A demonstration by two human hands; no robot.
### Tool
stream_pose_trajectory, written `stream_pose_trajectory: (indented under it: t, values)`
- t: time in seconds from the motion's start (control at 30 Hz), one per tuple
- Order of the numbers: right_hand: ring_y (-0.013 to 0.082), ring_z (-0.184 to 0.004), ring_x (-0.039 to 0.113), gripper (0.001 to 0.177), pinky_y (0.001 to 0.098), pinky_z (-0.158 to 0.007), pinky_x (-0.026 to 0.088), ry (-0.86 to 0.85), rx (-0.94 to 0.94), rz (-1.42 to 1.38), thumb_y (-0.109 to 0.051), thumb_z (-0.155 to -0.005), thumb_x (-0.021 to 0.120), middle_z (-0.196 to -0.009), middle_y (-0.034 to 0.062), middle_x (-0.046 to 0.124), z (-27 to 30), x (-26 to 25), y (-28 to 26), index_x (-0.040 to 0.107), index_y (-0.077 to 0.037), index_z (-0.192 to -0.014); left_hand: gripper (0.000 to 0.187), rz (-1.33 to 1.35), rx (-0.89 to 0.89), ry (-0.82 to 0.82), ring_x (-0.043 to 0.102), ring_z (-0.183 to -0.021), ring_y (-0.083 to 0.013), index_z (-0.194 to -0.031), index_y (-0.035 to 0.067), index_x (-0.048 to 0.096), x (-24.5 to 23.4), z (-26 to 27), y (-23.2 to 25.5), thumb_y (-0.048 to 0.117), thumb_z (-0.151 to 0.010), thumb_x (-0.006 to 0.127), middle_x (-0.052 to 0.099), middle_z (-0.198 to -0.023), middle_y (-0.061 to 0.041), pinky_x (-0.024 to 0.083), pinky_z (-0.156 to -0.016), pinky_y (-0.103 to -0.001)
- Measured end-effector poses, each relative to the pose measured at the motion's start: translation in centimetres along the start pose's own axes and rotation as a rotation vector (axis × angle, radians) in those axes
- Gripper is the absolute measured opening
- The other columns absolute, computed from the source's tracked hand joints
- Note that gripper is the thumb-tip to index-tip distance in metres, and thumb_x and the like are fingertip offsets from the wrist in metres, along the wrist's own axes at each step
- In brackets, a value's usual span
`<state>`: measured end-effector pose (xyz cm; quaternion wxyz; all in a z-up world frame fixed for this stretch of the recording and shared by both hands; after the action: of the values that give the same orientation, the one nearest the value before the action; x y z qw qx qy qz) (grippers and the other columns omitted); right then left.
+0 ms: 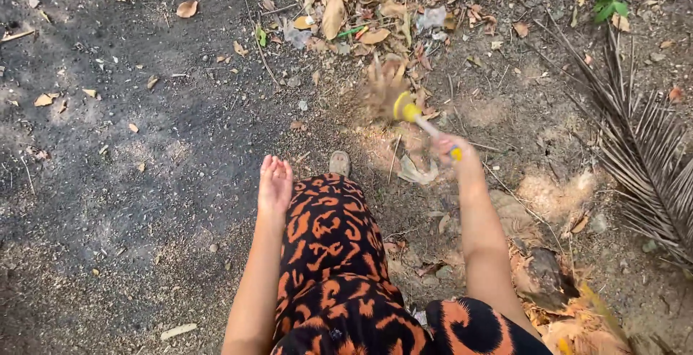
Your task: The person sweeps leaves and debris along the ground using a broom, and moves dried palm fronds by hand.
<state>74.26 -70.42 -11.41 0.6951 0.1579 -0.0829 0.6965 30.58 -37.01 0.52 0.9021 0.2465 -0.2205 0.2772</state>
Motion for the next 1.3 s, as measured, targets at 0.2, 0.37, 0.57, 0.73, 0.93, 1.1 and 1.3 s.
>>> stream_pose_trajectory:
  t: [0.2,0.37,0.57,0.73,0.93,1.1,1.3]
  values:
    - [0.0146,-0.044,0.053,0.033,0.0344,-0.037,0.045,0.556,-0.834,0.941,-0.014,-0.094,0.072,-0.062,0.0,0.054,-5.5,1.5,3.8,0.044,0.0,-0.106,0.032,0.069,0.056,0.028,0.066,-0.096,-0.0163,-0.121,0.01,0.059,-2.5,1.4,2.1,-0.002,-0.093,0.069,0.068,-0.106,-0.004,0.055,-0.099,-0.036]
    - [0.0114,-0.041,0.049,0.02,0.0313,-0.035,0.041,0.283,-0.638,0.866,-0.009,-0.094,0.059,-0.06,-0.0005,0.05,-1.3,8.2,11.6,0.041,-0.009,-0.103,0.029,0.132,0.068,0.035,0.066,-0.094,-0.0166,-0.119,0.01,0.06,-3.5,1.9,3.2,-0.001,-0.094,0.069,0.069,-0.104,-0.005,0.057,-0.097,-0.037]
    - [0.002,-0.035,0.038,0.013,0.0213,-0.031,0.03,-0.12,0.051,0.562,-0.01,-0.098,0.064,-0.055,-0.0092,0.044,-2.6,13.6,21.8,0.051,-0.008,-0.1,0.025,0.243,0.132,0.005,0.067,-0.093,-0.017,-0.117,0.01,0.062,-5.2,2.3,6.2,-0.002,-0.096,0.068,0.071,-0.102,-0.006,0.058,-0.097,-0.037]
    - [0.0017,-0.038,0.043,0.021,0.0197,-0.033,0.039,-0.169,0.424,0.502,-0.014,-0.1,0.059,-0.057,-0.0054,0.048,-8.1,14.0,24.9,0.054,0.004,-0.108,0.024,0.284,0.183,-0.003,0.068,-0.093,-0.017,-0.116,0.01,0.062,-7.4,3.3,10.6,-0.003,-0.096,0.066,0.071,-0.104,-0.006,0.058,-0.095,-0.037]
    - [0.0056,-0.046,0.049,0.028,0.0207,-0.037,0.039,-0.092,-0.139,0.423,-0.019,-0.101,0.056,-0.069,0.0001,0.054,-4.4,14.0,17.9,0.061,0.006,-0.113,0.026,0.435,0.293,0.036,0.067,-0.094,-0.0184,-0.119,0.007,0.063,-12.0,6.0,16.7,-0.005,-0.096,0.065,0.069,-0.107,-0.008,0.058,-0.097,-0.037]
    - [0.016,-0.046,0.052,0.024,0.0338,-0.041,0.045,0.299,-0.821,0.496,-0.017,-0.095,0.056,-0.06,0.0028,0.052,-5.9,16.6,16.0,0.04,-0.019,-0.114,0.025,0.614,0.324,0.129,0.065,-0.091,-0.0185,-0.115,0.007,0.063,-16.8,5.6,20.7,-0.005,-0.094,0.068,0.067,-0.102,-0.009,0.058,-0.094,-0.038]
    - [0.0149,-0.05,0.047,0.023,0.0346,-0.048,0.048,0.162,-0.823,0.452,-0.008,-0.099,0.059,-0.061,0.0019,0.046,-5.0,24.6,14.5,0.046,-0.009,-0.081,0.026,0.796,0.377,0.055,0.064,-0.092,-0.0191,-0.111,0.007,0.065,-19.6,4.9,28.6,-0.007,-0.09,0.071,0.068,-0.103,-0.009,0.058,-0.094,-0.037]
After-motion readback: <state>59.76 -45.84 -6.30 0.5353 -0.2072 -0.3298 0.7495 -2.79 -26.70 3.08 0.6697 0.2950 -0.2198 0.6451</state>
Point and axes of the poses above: each hand's wrist, its own z-axis away from the middle knuckle, its own x-axis out of the palm, y = z × x, the point moved 2 cm from there along -z, towards the middle knuckle
